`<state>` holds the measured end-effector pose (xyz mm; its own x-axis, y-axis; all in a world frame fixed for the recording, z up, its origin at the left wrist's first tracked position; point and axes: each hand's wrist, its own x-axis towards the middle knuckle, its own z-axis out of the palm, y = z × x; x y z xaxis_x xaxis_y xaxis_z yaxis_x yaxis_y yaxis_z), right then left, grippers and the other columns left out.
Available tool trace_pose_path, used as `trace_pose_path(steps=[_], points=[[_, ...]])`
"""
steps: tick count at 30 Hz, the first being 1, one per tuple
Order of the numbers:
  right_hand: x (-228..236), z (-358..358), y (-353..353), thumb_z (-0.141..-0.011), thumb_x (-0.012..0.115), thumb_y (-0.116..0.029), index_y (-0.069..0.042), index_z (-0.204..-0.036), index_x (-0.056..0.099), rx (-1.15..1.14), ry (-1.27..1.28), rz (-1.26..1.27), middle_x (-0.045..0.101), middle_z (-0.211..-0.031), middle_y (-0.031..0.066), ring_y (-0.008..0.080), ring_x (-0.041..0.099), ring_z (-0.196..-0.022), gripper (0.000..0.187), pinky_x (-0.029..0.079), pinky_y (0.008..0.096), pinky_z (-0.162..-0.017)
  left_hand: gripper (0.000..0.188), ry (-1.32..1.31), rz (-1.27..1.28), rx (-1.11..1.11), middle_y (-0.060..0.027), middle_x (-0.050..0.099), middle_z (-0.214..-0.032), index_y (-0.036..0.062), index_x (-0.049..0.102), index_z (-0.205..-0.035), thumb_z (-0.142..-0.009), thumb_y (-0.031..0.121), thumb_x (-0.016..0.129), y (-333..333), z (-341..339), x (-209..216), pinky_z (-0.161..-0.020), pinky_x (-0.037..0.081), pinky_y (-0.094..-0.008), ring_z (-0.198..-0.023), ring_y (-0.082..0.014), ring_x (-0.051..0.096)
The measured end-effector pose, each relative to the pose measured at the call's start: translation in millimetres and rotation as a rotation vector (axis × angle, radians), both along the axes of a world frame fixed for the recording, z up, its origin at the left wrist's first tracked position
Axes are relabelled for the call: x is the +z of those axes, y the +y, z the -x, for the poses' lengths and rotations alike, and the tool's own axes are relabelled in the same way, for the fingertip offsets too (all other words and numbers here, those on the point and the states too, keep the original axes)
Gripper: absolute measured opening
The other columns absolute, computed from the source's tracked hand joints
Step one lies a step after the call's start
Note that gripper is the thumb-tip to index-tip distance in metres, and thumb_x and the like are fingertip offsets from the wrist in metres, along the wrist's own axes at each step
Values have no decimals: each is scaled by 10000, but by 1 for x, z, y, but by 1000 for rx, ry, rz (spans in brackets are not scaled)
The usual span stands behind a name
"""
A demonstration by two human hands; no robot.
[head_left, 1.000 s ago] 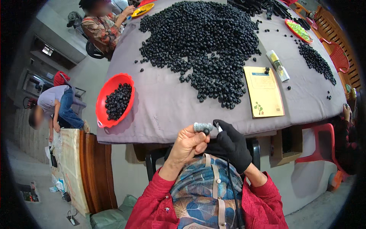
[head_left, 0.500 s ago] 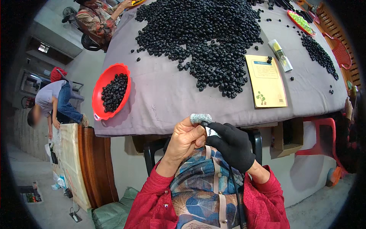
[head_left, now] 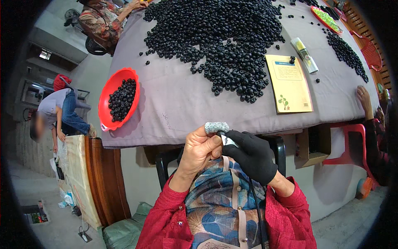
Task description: The person trims small plastic parts with a trimming tool at a workbench.
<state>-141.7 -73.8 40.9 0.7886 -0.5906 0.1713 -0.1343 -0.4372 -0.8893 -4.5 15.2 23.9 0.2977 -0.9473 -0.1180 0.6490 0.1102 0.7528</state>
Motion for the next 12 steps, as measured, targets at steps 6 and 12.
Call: trace_pose_path(steps=[6, 12], points=[[-1, 0, 2, -777, 616, -144, -71, -1047, 578, -19, -21, -18, 584, -741, 117, 247, 597, -644, 282, 462, 322, -567, 197, -6, -12, -3, -17, 567, -709, 1, 579, -1046, -858, 35, 530, 0, 0, 2, -461, 343, -158, -533, -36, 443], [0, 1, 0, -777, 624, -160, -67, -1069, 571, 3, 27, -39, 590, -763, 124, 242, 603, -653, 312, 463, 324, -571, 214, -28, -81, -3, -27, 577, -718, 6, 575, -1065, -859, 26, 522, 2, 0, 4, -460, 347, -161, -530, -40, 445]])
